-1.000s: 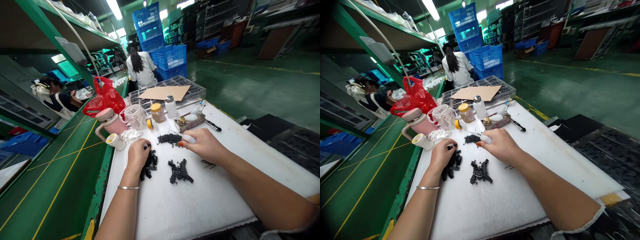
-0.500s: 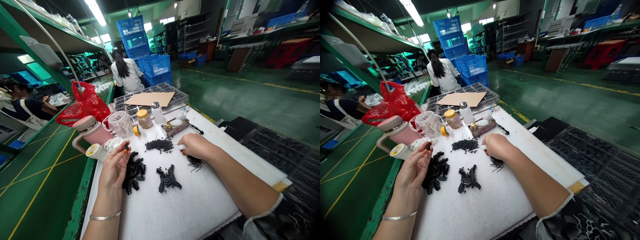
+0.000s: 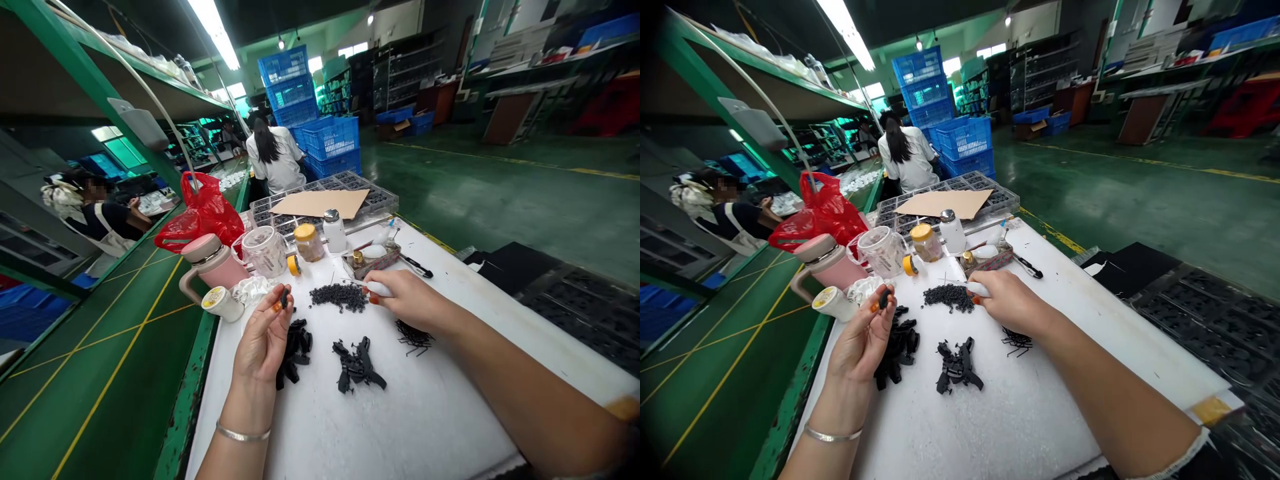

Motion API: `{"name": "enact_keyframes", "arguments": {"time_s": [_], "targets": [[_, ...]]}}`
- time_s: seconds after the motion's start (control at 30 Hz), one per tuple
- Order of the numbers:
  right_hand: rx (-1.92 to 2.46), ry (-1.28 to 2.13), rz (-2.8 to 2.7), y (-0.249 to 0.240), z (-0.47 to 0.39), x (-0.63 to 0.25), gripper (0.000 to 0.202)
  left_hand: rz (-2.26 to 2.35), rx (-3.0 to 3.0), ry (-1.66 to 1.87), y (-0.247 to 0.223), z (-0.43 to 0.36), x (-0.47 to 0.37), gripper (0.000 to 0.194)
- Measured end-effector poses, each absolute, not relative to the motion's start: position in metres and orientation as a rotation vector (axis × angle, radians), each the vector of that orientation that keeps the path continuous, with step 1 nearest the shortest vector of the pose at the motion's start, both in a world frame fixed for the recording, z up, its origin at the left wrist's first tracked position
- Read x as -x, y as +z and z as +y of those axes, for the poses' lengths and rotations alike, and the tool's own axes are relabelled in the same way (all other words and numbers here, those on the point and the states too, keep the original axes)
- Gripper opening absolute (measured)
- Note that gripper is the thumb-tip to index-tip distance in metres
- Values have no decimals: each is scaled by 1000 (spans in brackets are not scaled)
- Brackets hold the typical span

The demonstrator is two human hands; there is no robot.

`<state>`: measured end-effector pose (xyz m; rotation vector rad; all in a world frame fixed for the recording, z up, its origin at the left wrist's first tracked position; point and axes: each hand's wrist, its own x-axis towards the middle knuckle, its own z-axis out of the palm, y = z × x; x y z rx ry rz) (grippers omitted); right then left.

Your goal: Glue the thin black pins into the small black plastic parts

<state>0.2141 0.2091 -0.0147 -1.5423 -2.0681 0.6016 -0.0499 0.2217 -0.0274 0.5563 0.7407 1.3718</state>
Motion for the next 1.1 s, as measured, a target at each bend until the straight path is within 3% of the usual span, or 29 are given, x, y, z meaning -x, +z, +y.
{"name": "enact_keyframes", "arguments": {"time_s": [0.3, 0.6, 0.87, 1.1], "targets": [[1049, 1318, -1564, -4, 183, -184, 6, 772, -625, 1144, -21, 206, 32, 32], [770, 1548, -1403, -17, 176, -167, 18, 781, -719, 935, -32, 189, 11, 30], [796, 1531, -1336, -25, 180, -163, 23, 838, -1295, 862, -22, 187, 10, 30], [743, 1631, -1303, -27, 180, -159, 25, 701, -1362, 678, -20, 186, 5, 23]]}}
